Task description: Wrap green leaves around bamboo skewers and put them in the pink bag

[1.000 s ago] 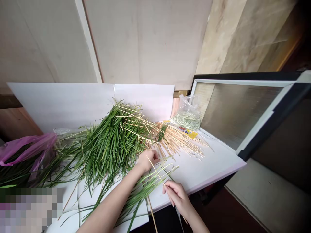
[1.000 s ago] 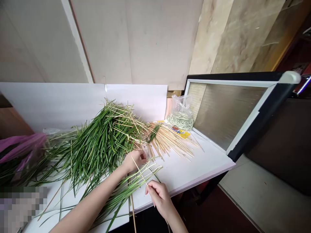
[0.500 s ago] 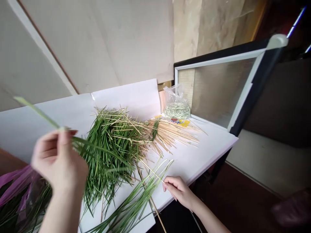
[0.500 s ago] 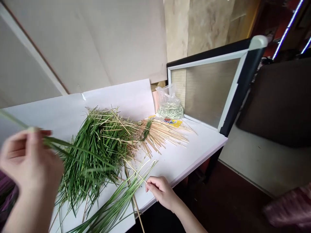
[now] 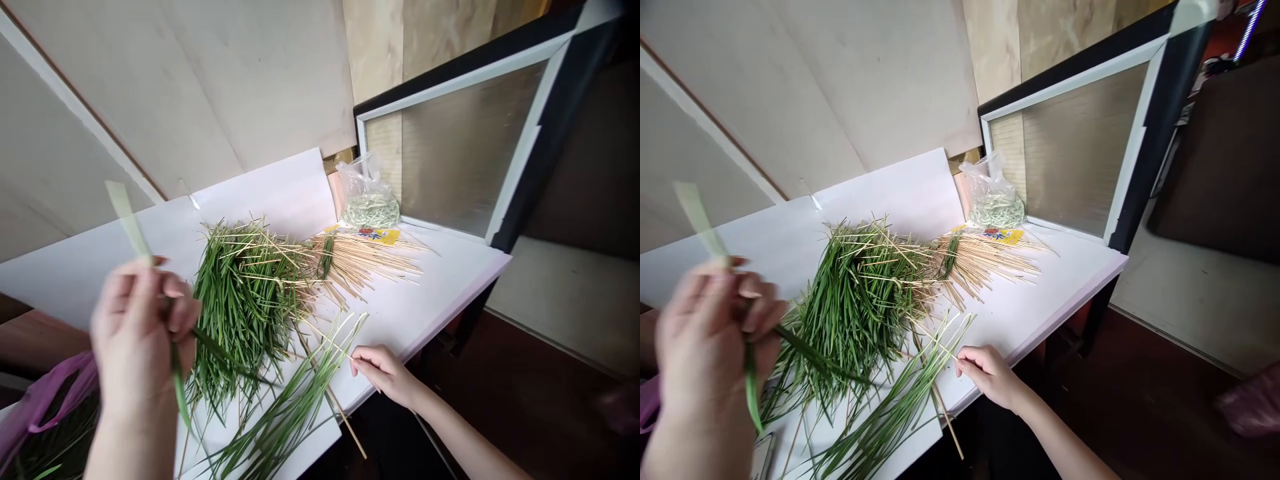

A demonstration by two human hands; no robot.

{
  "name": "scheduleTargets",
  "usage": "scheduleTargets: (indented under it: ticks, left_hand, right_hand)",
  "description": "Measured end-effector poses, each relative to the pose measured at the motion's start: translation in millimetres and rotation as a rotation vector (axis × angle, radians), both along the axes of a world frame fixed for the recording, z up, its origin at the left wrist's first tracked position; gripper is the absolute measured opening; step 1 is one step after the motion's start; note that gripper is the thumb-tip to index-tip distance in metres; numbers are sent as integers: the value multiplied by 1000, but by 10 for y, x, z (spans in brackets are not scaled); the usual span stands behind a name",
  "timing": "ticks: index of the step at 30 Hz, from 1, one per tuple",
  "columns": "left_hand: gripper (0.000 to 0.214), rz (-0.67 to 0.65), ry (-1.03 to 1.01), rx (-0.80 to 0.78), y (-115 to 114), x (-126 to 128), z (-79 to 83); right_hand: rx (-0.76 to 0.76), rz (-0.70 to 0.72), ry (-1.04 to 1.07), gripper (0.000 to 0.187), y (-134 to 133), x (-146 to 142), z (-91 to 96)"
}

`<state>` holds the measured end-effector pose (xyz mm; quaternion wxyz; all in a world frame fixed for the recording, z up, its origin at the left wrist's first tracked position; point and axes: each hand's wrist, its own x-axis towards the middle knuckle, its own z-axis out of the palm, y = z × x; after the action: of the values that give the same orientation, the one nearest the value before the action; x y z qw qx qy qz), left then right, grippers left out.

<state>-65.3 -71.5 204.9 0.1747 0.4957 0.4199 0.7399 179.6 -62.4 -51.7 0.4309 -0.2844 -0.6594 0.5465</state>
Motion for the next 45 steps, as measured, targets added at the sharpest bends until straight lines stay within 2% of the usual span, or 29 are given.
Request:
scheduleTargets:
  ticks: [2,3,4,10,12,14,17,22,35,45]
  left_hand:
    - [16,-326,-24,-284,-4,74,-129]
    - [21,-452,-17,-396,16,108,-230]
    - [25,-519,-9,-477,49,134,-356]
    - [37,-514,-20,-645,311,121,-1364]
    - [37,-508,-57,-630,350,95,-1646]
    - [37,-511,-102,-611,362,72,-1848]
    - [34,-517,-188,-586,358,32,-2030]
    - [27,-485,-302,-539,344,-37,-2149]
    - [42,-330,-121,-575,327,31,-2093]
    - [42,-299,-125,-548,331,38,-2102]
  right_hand:
    - [5,2,-1,44,-2,2,-8]
    - [7,3,-1,44,-1,2,-17]
    - [8,4,-1,43,0,3,-27]
    - [-4,11,-19,42,-3,2,-43]
    - [-2,11,-32,41,-9,1,-8]
    - [17,-1,-53,41,-15,1,34]
    - [65,-29,-90,38,-19,0,66]
    - [80,-36,-123,33,-13,4,30]
    - [1,5,-167,34,-7,61,44]
    - [9,3,-156,35,3,68,33]
